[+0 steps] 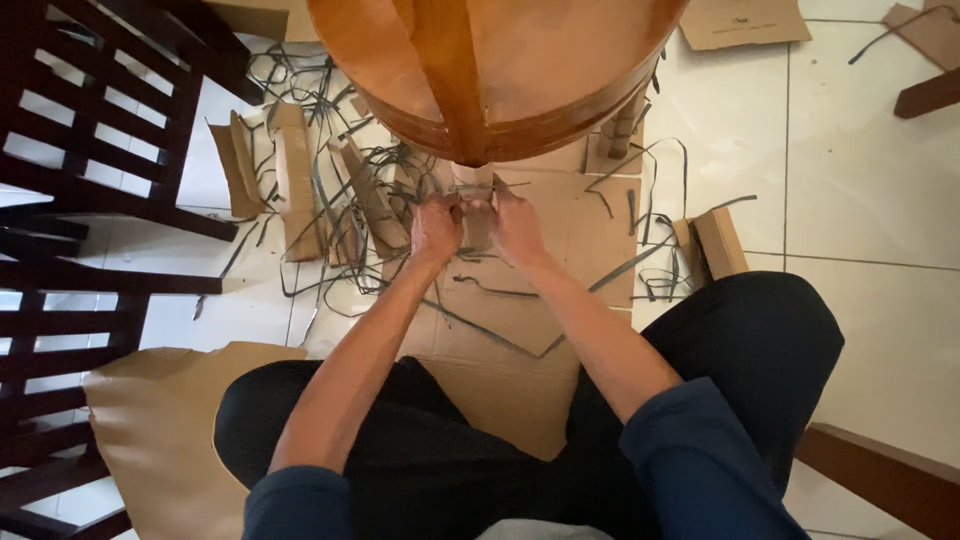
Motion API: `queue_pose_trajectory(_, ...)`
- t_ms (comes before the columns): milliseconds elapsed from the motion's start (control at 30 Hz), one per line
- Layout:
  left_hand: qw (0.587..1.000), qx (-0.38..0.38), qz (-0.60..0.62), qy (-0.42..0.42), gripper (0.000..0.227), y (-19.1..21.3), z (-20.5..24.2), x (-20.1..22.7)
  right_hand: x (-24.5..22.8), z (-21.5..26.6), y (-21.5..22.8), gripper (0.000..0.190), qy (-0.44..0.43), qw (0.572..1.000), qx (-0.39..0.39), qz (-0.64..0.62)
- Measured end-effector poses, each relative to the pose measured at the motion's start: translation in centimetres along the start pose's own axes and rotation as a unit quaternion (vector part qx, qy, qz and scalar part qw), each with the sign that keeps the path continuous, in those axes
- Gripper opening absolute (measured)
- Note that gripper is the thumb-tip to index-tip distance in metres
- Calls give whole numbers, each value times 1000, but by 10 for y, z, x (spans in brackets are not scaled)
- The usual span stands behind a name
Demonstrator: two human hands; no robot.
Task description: Unwrapping protective cardboard and tape from a wooden chair leg
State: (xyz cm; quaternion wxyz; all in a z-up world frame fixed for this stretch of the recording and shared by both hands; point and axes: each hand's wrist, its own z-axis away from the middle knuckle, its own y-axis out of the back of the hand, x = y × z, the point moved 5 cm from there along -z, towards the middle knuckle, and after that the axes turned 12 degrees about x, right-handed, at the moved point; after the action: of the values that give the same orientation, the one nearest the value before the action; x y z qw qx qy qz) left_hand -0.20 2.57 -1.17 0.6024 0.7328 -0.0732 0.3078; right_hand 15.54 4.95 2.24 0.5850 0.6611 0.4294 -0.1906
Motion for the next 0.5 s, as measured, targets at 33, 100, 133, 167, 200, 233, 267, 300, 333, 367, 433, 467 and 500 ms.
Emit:
queue_pose_trajectory(33, 1000, -2, -13, 5, 25, -5, 1, -5, 1, 6, 3, 48, -10, 1000, 21, -10)
queue_pose_trajectory(100, 1000, -2, -24, 10, 29, -21, 0, -18, 13, 15, 0, 40, -19, 999, 43, -19)
queue_pose_trajectory(133, 1000, 3, -12, 26, 31, -32, -1, -29, 26, 18, -5, 27, -32, 998, 57, -20)
queue_pose_trajectory(167, 999, 9, 1, 43, 34, -44, -3, -40, 38, 21, -10, 19, -46, 996, 72, -22)
queue_pose_trajectory(200, 999, 8, 2, 43, 34, -40, 0, -34, 32, 22, -8, 19, -46, 996, 72, -20)
queue_pose_trajectory(233, 997, 7, 34, 69, 35, -37, 3, -29, 28, 24, -6, 16, -50, 997, 60, 15)
queue_pose_trajectory(267, 993, 7, 66, 94, 36, -33, 5, -23, 24, 25, -5, 13, -54, 996, 49, 49)
queue_pose_trajectory(300, 993, 8, 66, 94, 36, -37, 4, -25, 28, 27, -8, 13, -53, 996, 49, 50)
queue_pose_trajectory(333, 991, 8, 60, 116, 35, -40, 4, -29, 33, 31, -13, 15, -74, 996, 47, 19)
queue_pose_trajectory(367, 989, 8, 54, 139, 34, -43, 4, -33, 39, 35, -17, 17, -94, 994, 44, -12)
queue_pose_trajectory(433, 991, 15, 55, 124, 29, -48, 4, -37, 45, 40, -33, 17, -121, 989, 51, -62)
queue_pose_trajectory(467, 992, 22, 56, 109, 26, -50, 4, -39, 48, 43, -41, 18, -147, 981, 58, -113)
queue_pose_trajectory(500, 992, 23, 57, 110, 26, -53, 4, -40, 46, 43, -49, 18, -147, 981, 57, -112)
